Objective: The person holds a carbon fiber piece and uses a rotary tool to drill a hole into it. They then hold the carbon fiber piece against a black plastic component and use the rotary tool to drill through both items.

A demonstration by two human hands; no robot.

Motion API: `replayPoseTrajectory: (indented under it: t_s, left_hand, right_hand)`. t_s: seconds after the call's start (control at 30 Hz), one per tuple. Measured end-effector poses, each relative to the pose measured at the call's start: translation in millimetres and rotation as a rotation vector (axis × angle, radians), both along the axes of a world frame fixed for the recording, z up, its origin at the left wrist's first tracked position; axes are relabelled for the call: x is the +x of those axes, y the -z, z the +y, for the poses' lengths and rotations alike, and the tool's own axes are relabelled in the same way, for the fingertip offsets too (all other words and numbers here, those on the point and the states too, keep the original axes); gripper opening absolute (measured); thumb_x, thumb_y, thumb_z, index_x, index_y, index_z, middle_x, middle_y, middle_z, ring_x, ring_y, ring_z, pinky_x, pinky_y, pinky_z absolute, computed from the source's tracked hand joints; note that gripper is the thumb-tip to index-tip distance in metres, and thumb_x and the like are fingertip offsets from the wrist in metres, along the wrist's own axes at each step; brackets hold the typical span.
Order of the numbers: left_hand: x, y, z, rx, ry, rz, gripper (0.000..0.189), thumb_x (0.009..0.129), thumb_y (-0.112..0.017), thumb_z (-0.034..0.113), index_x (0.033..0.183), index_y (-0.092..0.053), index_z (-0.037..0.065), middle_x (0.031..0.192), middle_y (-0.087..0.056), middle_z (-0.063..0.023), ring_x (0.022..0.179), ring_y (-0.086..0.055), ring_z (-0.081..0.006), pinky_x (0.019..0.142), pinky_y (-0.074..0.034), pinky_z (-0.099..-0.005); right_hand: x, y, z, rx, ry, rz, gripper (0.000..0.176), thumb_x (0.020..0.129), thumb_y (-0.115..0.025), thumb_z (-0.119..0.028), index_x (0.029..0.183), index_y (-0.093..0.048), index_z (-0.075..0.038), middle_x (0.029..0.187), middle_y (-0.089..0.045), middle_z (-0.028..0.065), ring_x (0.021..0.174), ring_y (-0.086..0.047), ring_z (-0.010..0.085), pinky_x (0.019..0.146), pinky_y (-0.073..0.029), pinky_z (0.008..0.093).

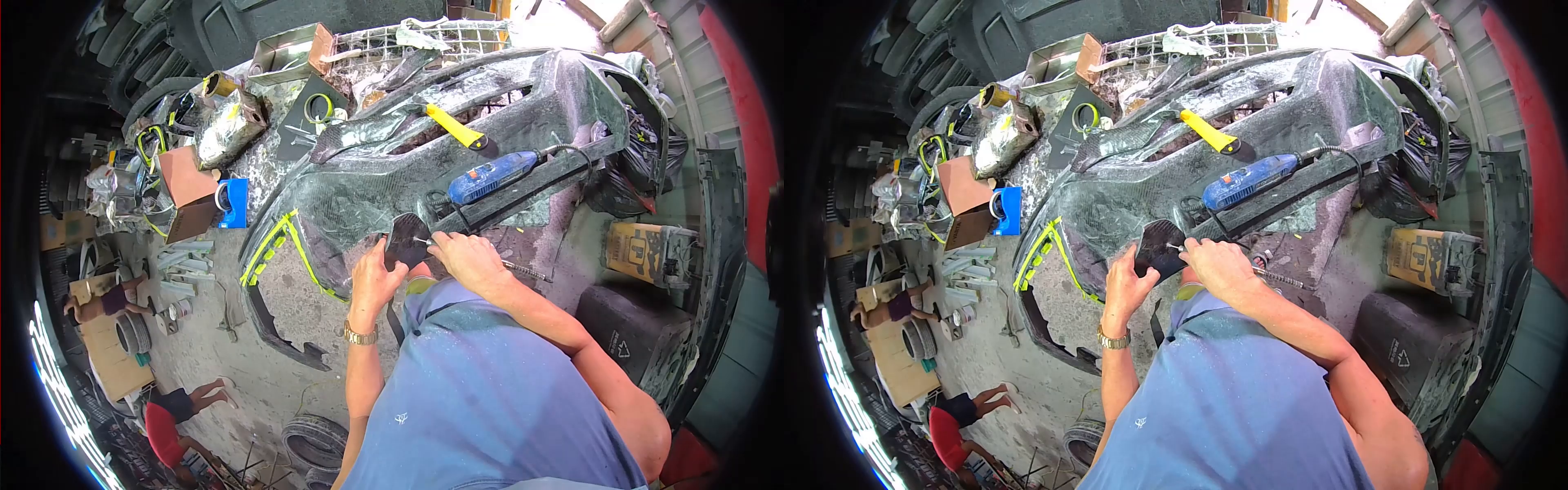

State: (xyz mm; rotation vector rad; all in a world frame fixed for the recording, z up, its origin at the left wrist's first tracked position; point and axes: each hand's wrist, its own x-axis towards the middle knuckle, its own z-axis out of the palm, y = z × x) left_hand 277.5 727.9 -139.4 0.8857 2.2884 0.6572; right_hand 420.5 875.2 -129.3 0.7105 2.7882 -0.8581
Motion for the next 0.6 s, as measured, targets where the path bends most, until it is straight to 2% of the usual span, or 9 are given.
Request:
replayPoseTrajectory:
  t_s: [0.37, 0.43, 0.6]
  left_hand:
    - [2.5, -5.1, 3.4, 0.049, 0.004, 0.072, 0.053, 0.074, -0.065, 0.020, 0.120, -0.059, -0.007, 0.097, -0.068, -0.0250, 0.091, -0.065, -0.0409, 0.079, -0.051, -0.0475]
    - [1.9, 0.0, 2.7, 0.124, 0.005, 0.106, 0.061, 0.072, -0.067, 0.021, 0.123, -0.057, -0.010, 0.081, -0.065, -0.0247, 0.078, -0.065, -0.0388, 0.071, -0.050, -0.0446]
    - [0.0, -1.1, 3.4, 0.073, 0.022, 0.087, 0.061, 0.071, -0.067, 0.022, 0.122, -0.057, -0.011, 0.079, -0.064, -0.0252, 0.075, -0.064, -0.0387, 0.070, -0.050, -0.0443]
  right_hand:
    - [-0.5, -0.3, 2.2, -0.004, -0.002, 0.019, 0.030, 0.098, -0.054, -0.032, 0.098, -0.058, -0.002, 0.080, -0.068, 0.0182, 0.072, -0.070, 0.0365, 0.061, -0.056, 0.0468]
    - [-0.3, 2.2, 1.8, -0.005, 0.002, 0.028, 0.030, 0.098, -0.054, -0.032, 0.098, -0.058, -0.002, 0.080, -0.068, 0.0182, 0.072, -0.070, 0.0366, 0.060, -0.056, 0.0467]
    - [-0.9, 1.0, 2.1, 0.001, 0.006, 0.024, 0.030, 0.098, -0.054, -0.033, 0.099, -0.058, -0.002, 0.080, -0.068, 0.0181, 0.072, -0.070, 0.0365, 0.061, -0.056, 0.0468]
